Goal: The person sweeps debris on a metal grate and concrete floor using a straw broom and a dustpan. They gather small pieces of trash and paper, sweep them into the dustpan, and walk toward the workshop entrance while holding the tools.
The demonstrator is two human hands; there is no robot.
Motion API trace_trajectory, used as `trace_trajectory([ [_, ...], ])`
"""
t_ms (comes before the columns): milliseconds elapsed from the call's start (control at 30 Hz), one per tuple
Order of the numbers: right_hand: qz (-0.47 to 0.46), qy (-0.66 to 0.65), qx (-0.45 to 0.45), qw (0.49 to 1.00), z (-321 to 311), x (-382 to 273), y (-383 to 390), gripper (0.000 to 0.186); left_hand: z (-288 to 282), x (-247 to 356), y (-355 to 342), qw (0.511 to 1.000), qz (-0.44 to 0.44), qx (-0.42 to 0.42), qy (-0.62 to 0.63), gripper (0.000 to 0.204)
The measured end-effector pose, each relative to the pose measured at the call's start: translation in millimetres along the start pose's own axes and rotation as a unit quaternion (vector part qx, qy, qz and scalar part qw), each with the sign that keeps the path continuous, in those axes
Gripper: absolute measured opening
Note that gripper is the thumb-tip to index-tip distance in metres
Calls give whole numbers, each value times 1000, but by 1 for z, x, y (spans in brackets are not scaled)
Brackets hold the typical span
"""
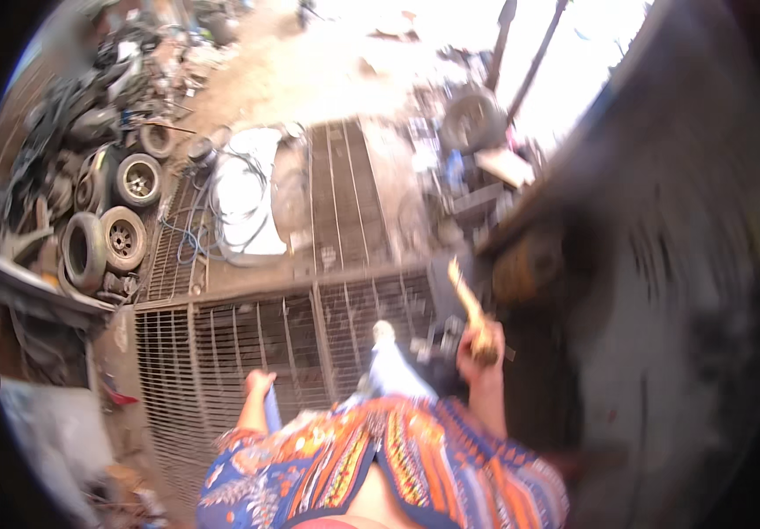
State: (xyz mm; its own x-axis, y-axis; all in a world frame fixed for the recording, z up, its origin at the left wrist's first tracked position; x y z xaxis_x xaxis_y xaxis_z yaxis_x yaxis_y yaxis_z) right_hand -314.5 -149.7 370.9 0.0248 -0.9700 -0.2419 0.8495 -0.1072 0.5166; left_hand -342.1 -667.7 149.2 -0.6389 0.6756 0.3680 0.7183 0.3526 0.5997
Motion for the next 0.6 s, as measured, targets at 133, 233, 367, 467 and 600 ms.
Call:
trace_trajectory([
  [133,73,-18,50,996,3,-2,-80,20,-7,56,-23,995,-48,-14,81,33],
  [233,36,3,16,999,14,11,-153,9,-15,59,-55,993,-85,25,83,36],
  [367,82,-52,70,993,53,9,-239,11,-23,67,-85,990,-117,38,65,46],
  [467,149,-43,52,987,87,1,-275,14,-26,115,-104,986,-151,45,48,50],
  [600,174,-9,43,984,120,-3,-327,24,-38,167,-151,992,-99,44,72,41],
])
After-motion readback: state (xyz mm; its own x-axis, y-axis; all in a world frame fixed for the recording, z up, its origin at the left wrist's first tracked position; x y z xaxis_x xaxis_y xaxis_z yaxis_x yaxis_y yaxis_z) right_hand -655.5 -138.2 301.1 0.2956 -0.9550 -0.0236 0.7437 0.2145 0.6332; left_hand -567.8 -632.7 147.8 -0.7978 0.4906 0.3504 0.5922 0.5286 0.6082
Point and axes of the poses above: each hand's wrist, its own y-axis away from the middle knuckle, its own z-axis out of the palm, x = y × z, the point moved 3 cm from there along -y, towards the middle knuckle, and after that the axes turned 15 degrees about y, right-handed, at the moved point
